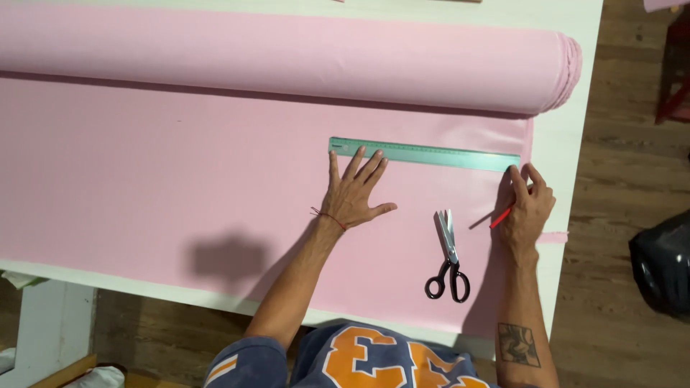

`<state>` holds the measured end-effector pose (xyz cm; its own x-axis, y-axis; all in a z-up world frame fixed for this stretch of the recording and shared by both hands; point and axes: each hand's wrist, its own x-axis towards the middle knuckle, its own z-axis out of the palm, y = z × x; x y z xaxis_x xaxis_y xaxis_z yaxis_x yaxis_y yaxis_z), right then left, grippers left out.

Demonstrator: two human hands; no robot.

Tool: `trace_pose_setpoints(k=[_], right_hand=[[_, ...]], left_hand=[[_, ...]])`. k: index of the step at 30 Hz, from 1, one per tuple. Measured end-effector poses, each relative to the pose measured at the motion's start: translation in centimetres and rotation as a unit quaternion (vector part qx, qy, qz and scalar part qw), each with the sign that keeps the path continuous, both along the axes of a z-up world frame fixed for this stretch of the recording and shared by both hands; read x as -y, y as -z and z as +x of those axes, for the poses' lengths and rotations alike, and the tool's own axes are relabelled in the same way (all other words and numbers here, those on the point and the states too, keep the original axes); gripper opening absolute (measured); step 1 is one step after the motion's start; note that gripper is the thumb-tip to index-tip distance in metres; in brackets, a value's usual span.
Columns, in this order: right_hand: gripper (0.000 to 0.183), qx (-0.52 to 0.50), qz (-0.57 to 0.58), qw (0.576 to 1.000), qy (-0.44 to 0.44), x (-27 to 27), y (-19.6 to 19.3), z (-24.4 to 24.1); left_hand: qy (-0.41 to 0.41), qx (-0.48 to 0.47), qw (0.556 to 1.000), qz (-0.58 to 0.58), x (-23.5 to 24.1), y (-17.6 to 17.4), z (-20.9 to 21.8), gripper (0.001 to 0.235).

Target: Measuring and marking dimensions on a large roll of pink leather-like material using a ruler and a red pencil on a workshop table.

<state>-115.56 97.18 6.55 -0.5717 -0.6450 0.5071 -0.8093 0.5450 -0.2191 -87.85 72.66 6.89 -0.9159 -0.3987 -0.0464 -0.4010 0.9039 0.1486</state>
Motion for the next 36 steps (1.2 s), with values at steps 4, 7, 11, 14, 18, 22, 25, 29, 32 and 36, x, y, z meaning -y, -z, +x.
trace_pose_setpoints(k=[4, 7, 11, 14, 18, 22, 25, 29, 32, 36], right_hand=[[0.030, -0.001, 0.002, 1.000, -0.005, -1.6, 1.2, -0.3], [0.029, -0.007, -0.003, 1.000, 0.003, -0.9, 0.5, -0.2], [0.027, 0.006, -0.006, 1.000, 0.012, -1.0, -0.3, 0.5], [0.027, 0.028, -0.006, 1.000, 0.000, -1.8, 0.2, 0.2], [0.027, 0.021, -0.004, 1.000, 0.002, -2.0, 1.0, -0.2], [0.028, 0.039, -0.012, 0.999, 0.000, -2.2, 1.1, -0.2], [0.028, 0.039, -0.003, 0.999, 0.004, -2.7, 1.7, -0.3], [0.027, 0.031, 0.001, 0.999, 0.020, -2.6, 2.3, -0.4], [0.030, 0.055, -0.012, 0.998, -0.004, -2.9, 2.9, -0.8], [0.027, 0.027, 0.003, 1.000, 0.004, -2.4, 1.4, -0.2]], left_hand=[[0.012, -0.017, 1.000, -0.001, -0.7, -0.1, 0.2, 0.102], [0.007, -0.036, 0.999, -0.007, -0.4, -0.2, 0.0, 0.101], [0.007, -0.050, 0.998, -0.022, -0.6, -0.1, 0.2, 0.097], [0.009, -0.061, 0.998, -0.021, -0.5, 0.1, 0.1, 0.098], [0.008, -0.063, 0.998, -0.028, -0.6, 0.2, 0.2, 0.097], [0.012, -0.101, 0.994, -0.041, -0.6, 0.3, 0.2, 0.093], [0.010, -0.103, 0.994, -0.040, -0.7, 0.4, 0.1, 0.094], [0.005, -0.100, 0.994, -0.045, -0.7, 0.0, 0.0, 0.095], [0.001, -0.101, 0.994, -0.041, -0.7, 0.3, 0.0, 0.095], [-0.002, -0.100, 0.994, -0.041, -0.7, 0.4, 0.0, 0.095]])
